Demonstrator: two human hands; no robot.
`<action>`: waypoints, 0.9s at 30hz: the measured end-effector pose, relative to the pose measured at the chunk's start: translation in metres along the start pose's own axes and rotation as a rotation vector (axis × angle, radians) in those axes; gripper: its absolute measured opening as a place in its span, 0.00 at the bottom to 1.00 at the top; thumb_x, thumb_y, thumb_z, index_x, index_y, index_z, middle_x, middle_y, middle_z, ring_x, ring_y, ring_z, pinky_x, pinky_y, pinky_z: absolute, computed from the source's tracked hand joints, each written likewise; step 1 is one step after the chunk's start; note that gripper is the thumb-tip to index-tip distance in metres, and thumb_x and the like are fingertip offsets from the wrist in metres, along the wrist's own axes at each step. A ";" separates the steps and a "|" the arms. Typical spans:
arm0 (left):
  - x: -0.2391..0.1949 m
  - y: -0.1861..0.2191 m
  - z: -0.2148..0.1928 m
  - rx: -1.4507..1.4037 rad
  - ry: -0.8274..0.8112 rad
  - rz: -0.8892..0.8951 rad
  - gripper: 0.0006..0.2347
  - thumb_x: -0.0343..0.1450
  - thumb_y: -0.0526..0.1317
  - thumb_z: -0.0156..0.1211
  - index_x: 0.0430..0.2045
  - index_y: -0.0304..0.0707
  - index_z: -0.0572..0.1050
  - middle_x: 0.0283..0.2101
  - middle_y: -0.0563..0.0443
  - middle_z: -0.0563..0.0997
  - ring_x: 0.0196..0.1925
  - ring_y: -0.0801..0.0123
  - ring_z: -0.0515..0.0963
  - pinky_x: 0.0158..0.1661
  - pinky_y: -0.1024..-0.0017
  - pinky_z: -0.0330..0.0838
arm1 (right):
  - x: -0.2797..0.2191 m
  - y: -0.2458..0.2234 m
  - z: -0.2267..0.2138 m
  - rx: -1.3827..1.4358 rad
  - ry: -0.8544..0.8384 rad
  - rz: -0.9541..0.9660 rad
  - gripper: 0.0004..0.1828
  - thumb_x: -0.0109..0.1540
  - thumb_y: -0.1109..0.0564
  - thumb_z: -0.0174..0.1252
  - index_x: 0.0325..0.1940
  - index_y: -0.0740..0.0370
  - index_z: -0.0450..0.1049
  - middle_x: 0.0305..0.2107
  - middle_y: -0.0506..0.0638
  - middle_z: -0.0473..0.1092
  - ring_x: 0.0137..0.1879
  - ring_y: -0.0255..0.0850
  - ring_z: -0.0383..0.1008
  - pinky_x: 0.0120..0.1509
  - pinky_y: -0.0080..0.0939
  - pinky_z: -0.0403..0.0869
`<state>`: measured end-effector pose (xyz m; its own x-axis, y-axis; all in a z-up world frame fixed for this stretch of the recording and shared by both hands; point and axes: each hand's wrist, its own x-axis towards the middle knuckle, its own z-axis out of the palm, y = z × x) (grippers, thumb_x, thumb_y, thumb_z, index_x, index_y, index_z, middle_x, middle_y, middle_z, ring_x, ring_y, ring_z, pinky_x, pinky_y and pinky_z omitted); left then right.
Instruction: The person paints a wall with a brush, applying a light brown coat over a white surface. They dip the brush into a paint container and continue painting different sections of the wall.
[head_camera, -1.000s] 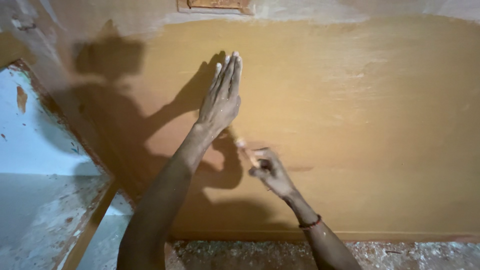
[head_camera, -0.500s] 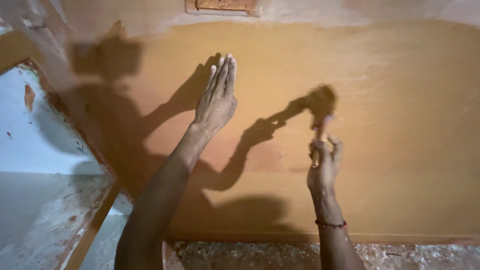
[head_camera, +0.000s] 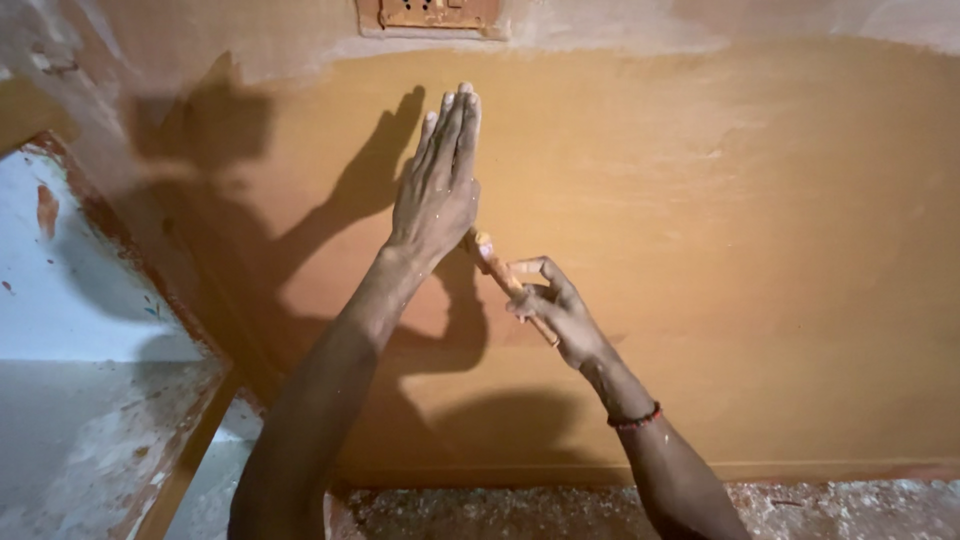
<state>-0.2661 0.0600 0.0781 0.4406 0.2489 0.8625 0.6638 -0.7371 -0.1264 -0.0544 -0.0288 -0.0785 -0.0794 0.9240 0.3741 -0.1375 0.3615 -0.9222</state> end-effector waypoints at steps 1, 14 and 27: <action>0.000 -0.001 -0.001 -0.022 0.003 0.010 0.37 0.67 0.23 0.48 0.75 0.26 0.43 0.79 0.34 0.48 0.82 0.50 0.49 0.79 0.55 0.43 | 0.005 -0.002 -0.005 0.043 -0.014 0.009 0.22 0.63 0.66 0.56 0.62 0.65 0.65 0.43 0.50 0.73 0.45 0.40 0.74 0.49 0.41 0.73; -0.017 -0.035 0.020 0.033 -0.140 -0.029 0.37 0.66 0.27 0.53 0.72 0.19 0.45 0.77 0.30 0.47 0.80 0.46 0.46 0.77 0.51 0.41 | -0.042 -0.087 -0.104 -0.019 0.857 -0.466 0.21 0.68 0.62 0.57 0.63 0.57 0.58 0.37 0.49 0.70 0.36 0.32 0.66 0.37 0.30 0.65; 0.036 -0.022 0.012 -0.026 -0.039 -0.016 0.32 0.70 0.21 0.44 0.75 0.26 0.50 0.78 0.36 0.53 0.80 0.49 0.54 0.79 0.53 0.45 | 0.003 -0.096 -0.054 0.136 0.112 -0.027 0.22 0.61 0.64 0.58 0.59 0.59 0.66 0.32 0.50 0.71 0.40 0.40 0.71 0.47 0.40 0.71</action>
<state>-0.2576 0.0932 0.1059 0.4537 0.2845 0.8446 0.6552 -0.7488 -0.0997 0.0120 -0.0537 0.0060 0.0352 0.9251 0.3781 -0.2707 0.3730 -0.8875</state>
